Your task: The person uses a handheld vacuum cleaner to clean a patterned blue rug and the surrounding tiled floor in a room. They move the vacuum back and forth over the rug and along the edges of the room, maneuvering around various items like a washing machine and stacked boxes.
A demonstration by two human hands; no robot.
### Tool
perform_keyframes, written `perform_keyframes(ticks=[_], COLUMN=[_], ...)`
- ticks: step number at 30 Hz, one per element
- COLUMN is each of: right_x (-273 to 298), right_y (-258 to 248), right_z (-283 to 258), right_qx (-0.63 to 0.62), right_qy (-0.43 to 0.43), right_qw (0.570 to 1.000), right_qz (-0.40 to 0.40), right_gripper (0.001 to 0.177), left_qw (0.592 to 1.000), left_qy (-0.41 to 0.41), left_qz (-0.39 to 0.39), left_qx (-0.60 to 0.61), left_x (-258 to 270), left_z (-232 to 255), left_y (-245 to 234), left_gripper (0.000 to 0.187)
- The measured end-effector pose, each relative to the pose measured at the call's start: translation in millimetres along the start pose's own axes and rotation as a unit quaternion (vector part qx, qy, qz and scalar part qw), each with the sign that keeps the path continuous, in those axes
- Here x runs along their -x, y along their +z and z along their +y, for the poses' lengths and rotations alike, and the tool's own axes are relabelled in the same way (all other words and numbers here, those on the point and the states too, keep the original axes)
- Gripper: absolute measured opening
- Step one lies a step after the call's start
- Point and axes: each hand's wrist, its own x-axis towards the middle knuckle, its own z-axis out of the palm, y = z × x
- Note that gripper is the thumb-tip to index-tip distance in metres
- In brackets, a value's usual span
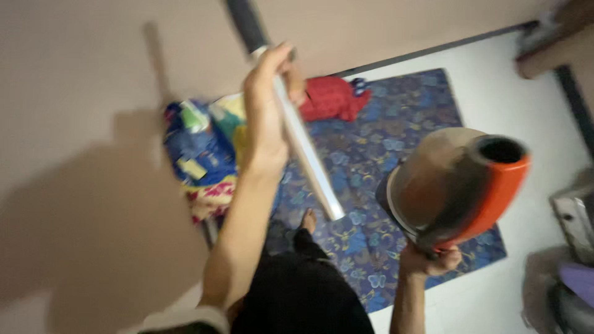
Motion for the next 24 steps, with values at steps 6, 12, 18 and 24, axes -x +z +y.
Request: perform_keyframes(ticks=[6, 12, 18, 24], right_x=[13, 10, 11, 11], right_y=[51, 76, 91, 84], right_z=[76, 119, 131, 146], right_qx=[-0.003, 0.006, 0.002, -0.008], right_qy=[0.078, 0.094, 0.102, 0.1], right_qw=[0.989, 0.977, 0.971, 0.97], right_qz=[-0.127, -0.191, -0.216, -0.22], right_gripper=[0.04, 0.043, 0.047, 0.051], left_qw=[0.999, 0.976, 0.963, 0.932], left_qy=[-0.031, -0.029, -0.065, 0.028], left_qz=[0.02, -0.177, -0.19, -0.271], left_qx=[-0.034, -0.124, -0.181, -0.24], left_x=[34, 69, 84, 115], left_z=[-12, -20, -12, -13], left_y=[57, 88, 63, 65], left_gripper=[0.026, 0.034, 0.026, 0.021])
